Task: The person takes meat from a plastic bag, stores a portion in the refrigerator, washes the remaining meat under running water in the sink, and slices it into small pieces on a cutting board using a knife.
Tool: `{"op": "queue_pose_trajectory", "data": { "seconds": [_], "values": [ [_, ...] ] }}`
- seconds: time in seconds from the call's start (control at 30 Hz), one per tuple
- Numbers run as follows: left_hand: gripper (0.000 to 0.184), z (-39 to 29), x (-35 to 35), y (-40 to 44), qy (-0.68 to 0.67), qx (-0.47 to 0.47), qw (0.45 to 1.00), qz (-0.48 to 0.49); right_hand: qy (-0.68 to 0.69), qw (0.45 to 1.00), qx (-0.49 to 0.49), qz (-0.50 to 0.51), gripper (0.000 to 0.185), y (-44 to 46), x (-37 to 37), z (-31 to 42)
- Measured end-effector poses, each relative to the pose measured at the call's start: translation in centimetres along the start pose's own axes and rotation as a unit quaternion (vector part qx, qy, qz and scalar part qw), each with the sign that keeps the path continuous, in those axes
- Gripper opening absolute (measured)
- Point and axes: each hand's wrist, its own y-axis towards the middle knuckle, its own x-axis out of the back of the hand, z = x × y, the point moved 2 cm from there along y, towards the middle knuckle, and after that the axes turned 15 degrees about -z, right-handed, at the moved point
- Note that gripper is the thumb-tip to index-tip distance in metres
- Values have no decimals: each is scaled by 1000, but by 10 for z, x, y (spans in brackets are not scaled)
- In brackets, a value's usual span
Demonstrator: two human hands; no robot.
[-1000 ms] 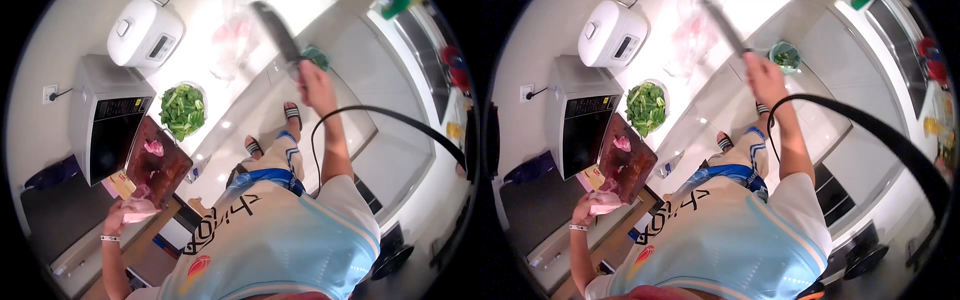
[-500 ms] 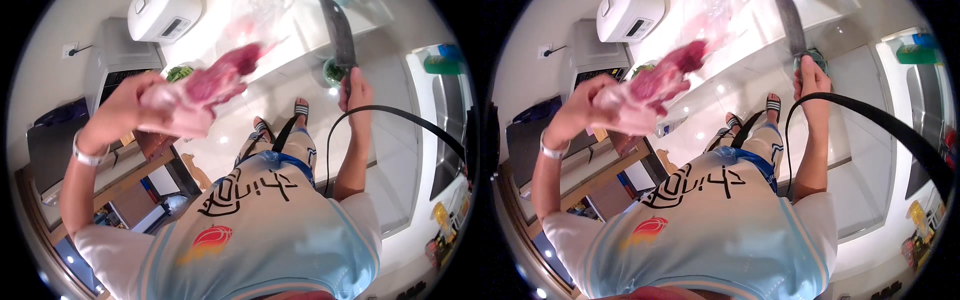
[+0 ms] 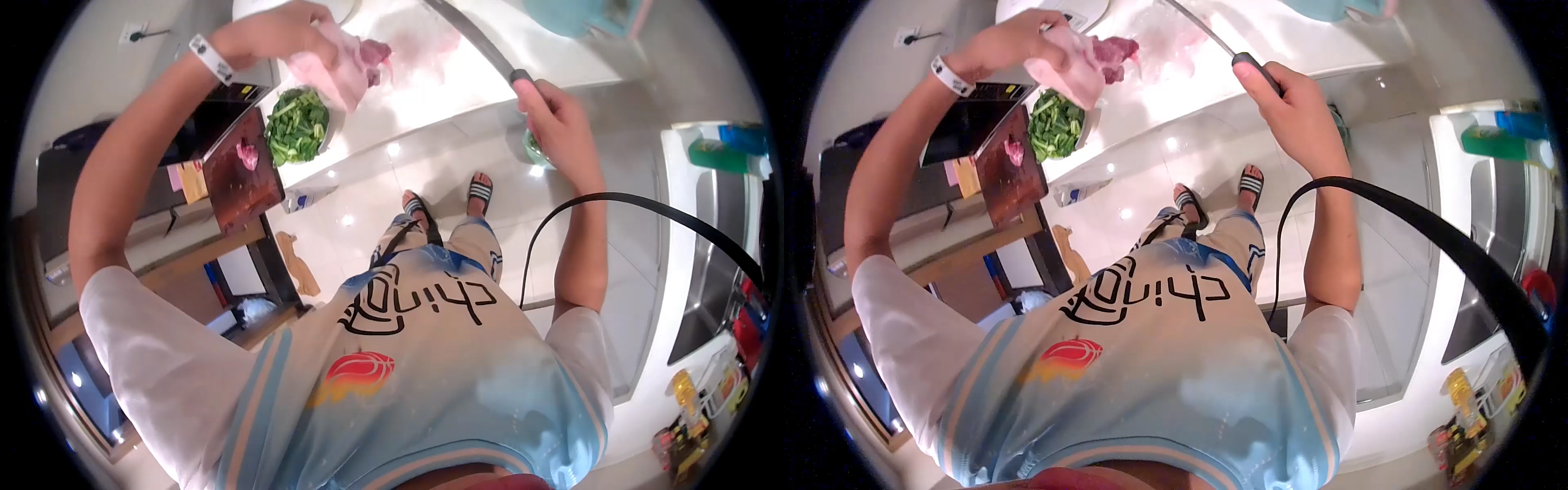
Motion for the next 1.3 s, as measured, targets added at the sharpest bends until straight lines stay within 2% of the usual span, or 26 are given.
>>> {"op": "queue_pose_trajectory", "data": {
  "seconds": [0.03,0.1,0.2,0.3,0.4,0.5,0.6,0.7,0.77,0.87,0.9,0.97,1.07,1.17,1.27,1.3],
  "values": [
    [54,-10,5,-1,23,12,999,33,-5,1000,10,11,54,1,-4,1],
    [62,-37,20,-15,68,39,997,-4,-15,999,29,35,56,6,-14,2],
    [82,-49,31,-22,86,86,992,14,-13,998,26,63,59,19,-32,7],
    [80,-50,33,-26,59,93,994,5,-68,994,47,70,60,36,-44,8],
    [79,-12,38,-12,53,102,993,-4,-106,992,50,45,62,42,-52,7],
    [75,-2,45,-9,64,72,995,-30,-95,995,-3,8,61,37,-31,-16],
    [69,-19,54,-15,-3,88,996,21,-101,993,-47,-45,55,23,-9,-32],
    [64,-12,54,-3,80,79,993,-19,-49,992,-98,-61,48,7,0,-27],
    [63,3,53,6,46,85,995,-8,-91,990,-57,-89,49,6,-2,-36],
    [61,24,42,19,-39,85,996,-16,-295,945,55,-128,51,24,-24,-41],
    [61,27,40,22,-71,83,994,-22,-338,933,59,-112,50,32,-35,-42],
    [60,25,40,20,-87,58,994,-20,-393,903,143,-98,46,50,-57,-49],
    [59,34,27,32,-74,46,996,-22,-458,872,157,-73,38,81,-81,-58],
    [53,36,23,30,-65,21,997,-25,-401,840,322,-172,31,88,-96,-46],
    [46,48,15,41,-97,13,995,14,-208,831,508,-95,28,79,-128,4],
    [44,53,9,46,-115,14,993,37,-227,799,553,-71,26,82,-147,14]
  ]
}}
